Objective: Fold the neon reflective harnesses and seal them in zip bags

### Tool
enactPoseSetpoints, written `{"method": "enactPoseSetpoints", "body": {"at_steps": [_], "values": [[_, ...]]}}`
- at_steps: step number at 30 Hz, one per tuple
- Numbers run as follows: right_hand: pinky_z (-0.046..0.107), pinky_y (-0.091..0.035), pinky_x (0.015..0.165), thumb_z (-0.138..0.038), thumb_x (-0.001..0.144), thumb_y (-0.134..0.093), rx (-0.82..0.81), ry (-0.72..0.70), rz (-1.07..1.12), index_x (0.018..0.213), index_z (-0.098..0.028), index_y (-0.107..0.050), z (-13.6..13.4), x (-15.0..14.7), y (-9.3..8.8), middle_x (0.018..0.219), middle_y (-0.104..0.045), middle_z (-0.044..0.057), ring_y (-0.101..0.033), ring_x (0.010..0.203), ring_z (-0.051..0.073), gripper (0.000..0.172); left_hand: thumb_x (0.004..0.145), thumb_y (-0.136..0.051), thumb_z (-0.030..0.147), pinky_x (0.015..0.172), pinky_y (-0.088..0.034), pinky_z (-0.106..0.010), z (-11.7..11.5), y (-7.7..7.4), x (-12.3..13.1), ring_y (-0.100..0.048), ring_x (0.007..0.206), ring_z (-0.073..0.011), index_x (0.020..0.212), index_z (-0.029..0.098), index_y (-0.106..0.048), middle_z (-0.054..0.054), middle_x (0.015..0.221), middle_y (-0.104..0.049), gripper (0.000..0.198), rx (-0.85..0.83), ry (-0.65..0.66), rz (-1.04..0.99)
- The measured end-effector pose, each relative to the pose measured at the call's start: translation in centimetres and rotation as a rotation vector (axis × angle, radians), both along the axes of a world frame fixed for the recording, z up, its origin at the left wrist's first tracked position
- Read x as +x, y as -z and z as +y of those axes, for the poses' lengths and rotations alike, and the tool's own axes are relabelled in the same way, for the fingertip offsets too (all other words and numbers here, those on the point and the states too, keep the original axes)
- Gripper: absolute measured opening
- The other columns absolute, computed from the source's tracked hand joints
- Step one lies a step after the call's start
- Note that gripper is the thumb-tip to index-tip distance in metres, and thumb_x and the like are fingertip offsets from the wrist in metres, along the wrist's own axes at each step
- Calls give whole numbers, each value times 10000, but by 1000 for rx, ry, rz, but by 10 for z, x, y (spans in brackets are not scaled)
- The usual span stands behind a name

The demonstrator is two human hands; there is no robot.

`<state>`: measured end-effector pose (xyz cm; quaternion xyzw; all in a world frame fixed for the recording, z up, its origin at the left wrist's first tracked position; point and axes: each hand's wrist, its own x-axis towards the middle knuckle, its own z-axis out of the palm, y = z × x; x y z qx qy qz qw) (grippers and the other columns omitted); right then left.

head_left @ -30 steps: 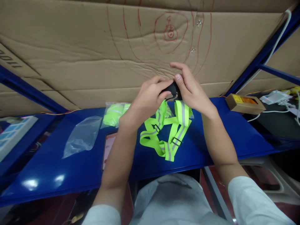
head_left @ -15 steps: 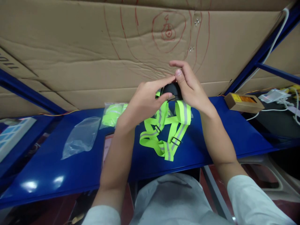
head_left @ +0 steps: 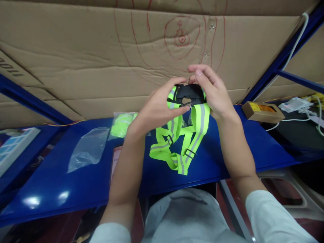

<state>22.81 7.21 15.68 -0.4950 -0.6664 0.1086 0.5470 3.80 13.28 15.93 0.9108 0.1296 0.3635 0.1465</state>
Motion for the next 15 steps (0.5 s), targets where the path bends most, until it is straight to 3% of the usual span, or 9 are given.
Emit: {"method": "enactPoseSetpoints", "body": {"at_steps": [6, 11, 15], "values": [[388, -565, 1008, -702, 824, -721, -140, -242, 30, 1372, -284, -569, -11, 10, -6, 1314, -653, 53, -634, 1215, 241, 706, 924, -693, 494, 1134, -470, -415, 4, -8, -13, -593, 1298, -253, 1354, 257, -556, -59, 1391, -635, 510, -5, -32, -63], [382, -591, 907, -675, 907, -633, -247, -349, 136, 1221, -253, -679, -9, 22, -3, 1094, -729, 46, -688, 1057, 220, 528, 884, -712, 592, 1163, -462, -455, 11, -16, -30, -579, 1296, -266, 1331, 298, -592, -18, 1383, -638, 548, -36, -32, -86], [325, -593, 797, -592, 841, -756, -285, -458, 198, 1109, -233, -691, -5, 29, 3, 962, -724, 22, -697, 877, 177, 453, 853, -718, 652, 1179, -451, -484, 14, -17, -39, -553, 1317, -289, 1348, 345, -593, 36, 1380, -629, 596, -77, 23, -107]]}}
